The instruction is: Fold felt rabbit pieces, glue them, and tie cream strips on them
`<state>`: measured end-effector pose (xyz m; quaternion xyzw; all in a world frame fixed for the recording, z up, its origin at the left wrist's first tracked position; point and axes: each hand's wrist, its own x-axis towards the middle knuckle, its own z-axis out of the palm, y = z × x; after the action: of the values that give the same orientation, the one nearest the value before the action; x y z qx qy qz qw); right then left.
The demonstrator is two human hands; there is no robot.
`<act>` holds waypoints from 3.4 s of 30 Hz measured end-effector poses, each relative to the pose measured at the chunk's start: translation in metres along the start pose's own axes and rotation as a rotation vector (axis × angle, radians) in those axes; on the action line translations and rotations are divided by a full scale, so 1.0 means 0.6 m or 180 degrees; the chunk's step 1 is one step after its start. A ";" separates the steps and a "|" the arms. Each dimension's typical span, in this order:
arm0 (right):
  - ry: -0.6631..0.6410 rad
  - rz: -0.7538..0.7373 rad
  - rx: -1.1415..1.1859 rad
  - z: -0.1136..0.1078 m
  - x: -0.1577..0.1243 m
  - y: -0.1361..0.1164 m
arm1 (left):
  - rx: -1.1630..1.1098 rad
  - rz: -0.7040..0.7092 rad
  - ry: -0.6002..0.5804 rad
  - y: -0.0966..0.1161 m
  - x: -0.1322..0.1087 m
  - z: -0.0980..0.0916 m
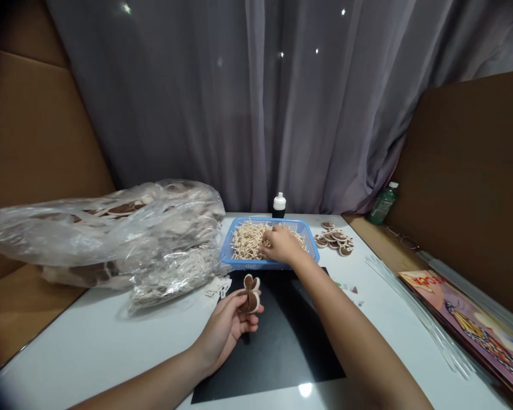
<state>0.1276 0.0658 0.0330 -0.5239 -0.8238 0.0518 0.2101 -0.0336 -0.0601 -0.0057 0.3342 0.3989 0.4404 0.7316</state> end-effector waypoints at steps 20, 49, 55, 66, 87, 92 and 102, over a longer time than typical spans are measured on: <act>0.0638 0.1323 0.2913 -0.023 0.008 0.006 | 0.0067 0.0014 0.0010 0.002 0.000 0.001; 0.0290 0.0751 0.3151 -0.007 -0.208 -0.081 | 0.1313 0.0106 -0.0284 -0.002 0.002 0.009; 0.0417 0.0622 0.2835 0.007 -0.208 -0.079 | 0.1410 0.0117 -0.0243 -0.001 0.001 0.010; 0.0394 0.0825 0.2848 0.020 -0.204 -0.081 | 0.1449 0.0172 -0.0237 -0.004 0.001 0.009; 0.0108 0.1484 0.4261 0.014 -0.200 -0.082 | 0.1709 0.0365 -0.0375 -0.008 -0.003 0.005; -0.0099 0.1712 0.4867 -0.003 -0.207 -0.084 | 0.1683 0.0265 -0.0232 -0.006 -0.002 0.005; 0.0227 0.1417 0.4539 0.032 -0.202 -0.097 | 0.1779 0.0481 -0.0325 -0.014 -0.007 0.001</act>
<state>0.1149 -0.0651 -0.0020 -0.4164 -0.4575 0.5976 0.5100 -0.0312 -0.0674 -0.0110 0.5733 0.4413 0.3493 0.5954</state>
